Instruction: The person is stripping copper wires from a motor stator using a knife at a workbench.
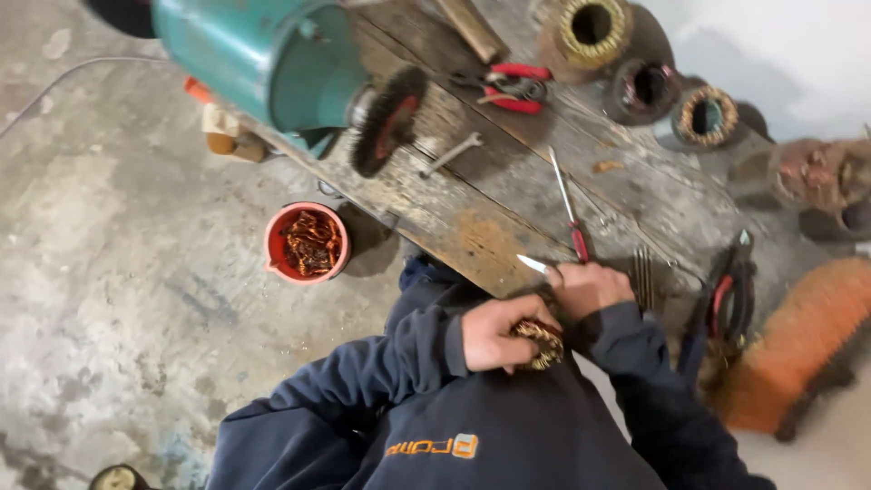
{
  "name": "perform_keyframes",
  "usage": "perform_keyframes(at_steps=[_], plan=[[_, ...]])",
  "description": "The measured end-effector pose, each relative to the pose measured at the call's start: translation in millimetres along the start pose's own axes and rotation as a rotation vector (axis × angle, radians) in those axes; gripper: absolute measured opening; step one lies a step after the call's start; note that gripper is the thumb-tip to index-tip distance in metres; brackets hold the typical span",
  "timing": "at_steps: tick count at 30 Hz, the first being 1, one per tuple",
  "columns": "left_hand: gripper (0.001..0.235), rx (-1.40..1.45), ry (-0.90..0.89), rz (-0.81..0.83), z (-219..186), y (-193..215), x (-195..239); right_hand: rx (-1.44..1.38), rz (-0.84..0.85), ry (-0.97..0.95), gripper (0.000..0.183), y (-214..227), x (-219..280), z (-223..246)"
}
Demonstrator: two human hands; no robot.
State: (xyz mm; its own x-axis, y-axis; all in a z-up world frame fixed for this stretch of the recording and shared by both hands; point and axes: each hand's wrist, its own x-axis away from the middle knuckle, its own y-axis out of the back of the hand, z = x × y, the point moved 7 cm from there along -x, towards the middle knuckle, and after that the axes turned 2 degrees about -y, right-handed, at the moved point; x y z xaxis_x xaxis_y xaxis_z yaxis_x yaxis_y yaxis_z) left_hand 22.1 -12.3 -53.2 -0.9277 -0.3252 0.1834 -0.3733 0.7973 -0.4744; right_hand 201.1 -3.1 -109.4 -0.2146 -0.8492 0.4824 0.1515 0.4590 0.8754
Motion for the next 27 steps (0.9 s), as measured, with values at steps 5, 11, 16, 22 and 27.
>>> perform_keyframes(at_steps=[5,11,16,22,27], plan=[[0.034,0.021,0.047,0.009,-12,4,4,-0.022,-0.005,0.083,0.04,-8,-2,-8],[0.034,-0.094,0.027,0.037,-34,4,6,-0.486,-0.106,0.185,0.023,68,68,2],[0.031,-0.274,-0.007,0.106,-46,-1,-1,-0.724,-0.207,0.349,0.013,116,115,9],[0.038,-0.358,0.047,0.147,-49,-4,-11,-0.518,-0.152,0.323,0.016,125,136,-1],[0.042,-0.386,-0.02,0.185,-57,-7,-19,-0.49,-0.088,0.275,0.014,124,138,0]])
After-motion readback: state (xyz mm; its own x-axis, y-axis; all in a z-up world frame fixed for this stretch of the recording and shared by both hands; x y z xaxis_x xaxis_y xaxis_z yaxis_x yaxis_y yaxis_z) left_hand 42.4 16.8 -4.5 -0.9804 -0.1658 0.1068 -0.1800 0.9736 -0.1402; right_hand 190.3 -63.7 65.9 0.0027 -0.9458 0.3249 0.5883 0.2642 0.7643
